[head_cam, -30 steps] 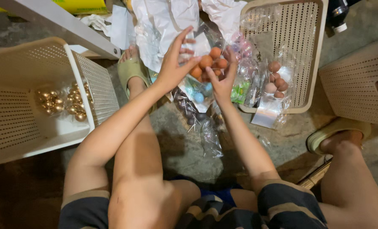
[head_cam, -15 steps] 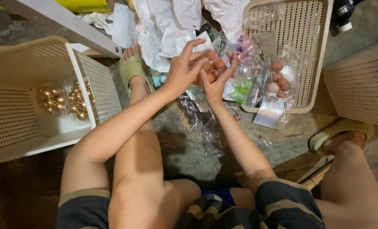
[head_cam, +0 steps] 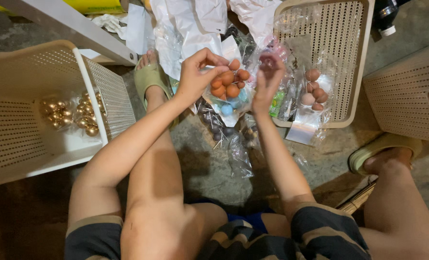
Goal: The person puts small decorative balls and plush items into clear plastic bags by hand and staples some of the bags closed.
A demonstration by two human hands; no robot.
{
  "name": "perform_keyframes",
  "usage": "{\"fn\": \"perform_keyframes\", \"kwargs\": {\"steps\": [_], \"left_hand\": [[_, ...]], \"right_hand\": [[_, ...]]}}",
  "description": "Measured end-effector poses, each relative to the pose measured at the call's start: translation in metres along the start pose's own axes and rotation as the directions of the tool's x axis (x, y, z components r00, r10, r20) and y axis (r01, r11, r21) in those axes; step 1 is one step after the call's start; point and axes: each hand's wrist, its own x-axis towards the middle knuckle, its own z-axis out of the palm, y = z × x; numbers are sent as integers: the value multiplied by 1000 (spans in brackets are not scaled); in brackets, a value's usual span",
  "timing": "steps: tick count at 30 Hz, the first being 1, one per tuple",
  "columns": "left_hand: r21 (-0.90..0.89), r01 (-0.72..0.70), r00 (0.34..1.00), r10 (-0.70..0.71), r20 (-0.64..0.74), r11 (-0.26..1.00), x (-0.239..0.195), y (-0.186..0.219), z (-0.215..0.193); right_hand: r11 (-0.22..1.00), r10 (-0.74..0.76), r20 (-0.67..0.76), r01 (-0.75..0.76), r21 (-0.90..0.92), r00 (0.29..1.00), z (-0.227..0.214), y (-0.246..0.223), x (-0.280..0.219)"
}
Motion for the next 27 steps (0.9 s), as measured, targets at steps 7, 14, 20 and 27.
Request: {"fn": "perform_keyframes", "kwargs": {"steps": [7, 14, 20, 27], "left_hand": [[125, -88, 994, 78, 82, 988, -5, 22, 19], [130, -104, 983, 82, 166, 986, -3, 18, 22], [201, -141, 962, 87, 259, 969, -2, 20, 19], [7, 21, 959, -23, 282, 1000, 0, 21, 11]], "right_hand": [[909, 128, 391, 50, -415, 911, -23, -131, 70], [678, 330, 544, 207, -705, 772, -14, -163, 84], [684, 231, 635, 341, -645, 737, -24, -121, 87], [669, 123, 635, 409, -620, 763, -25, -112, 78]]}}
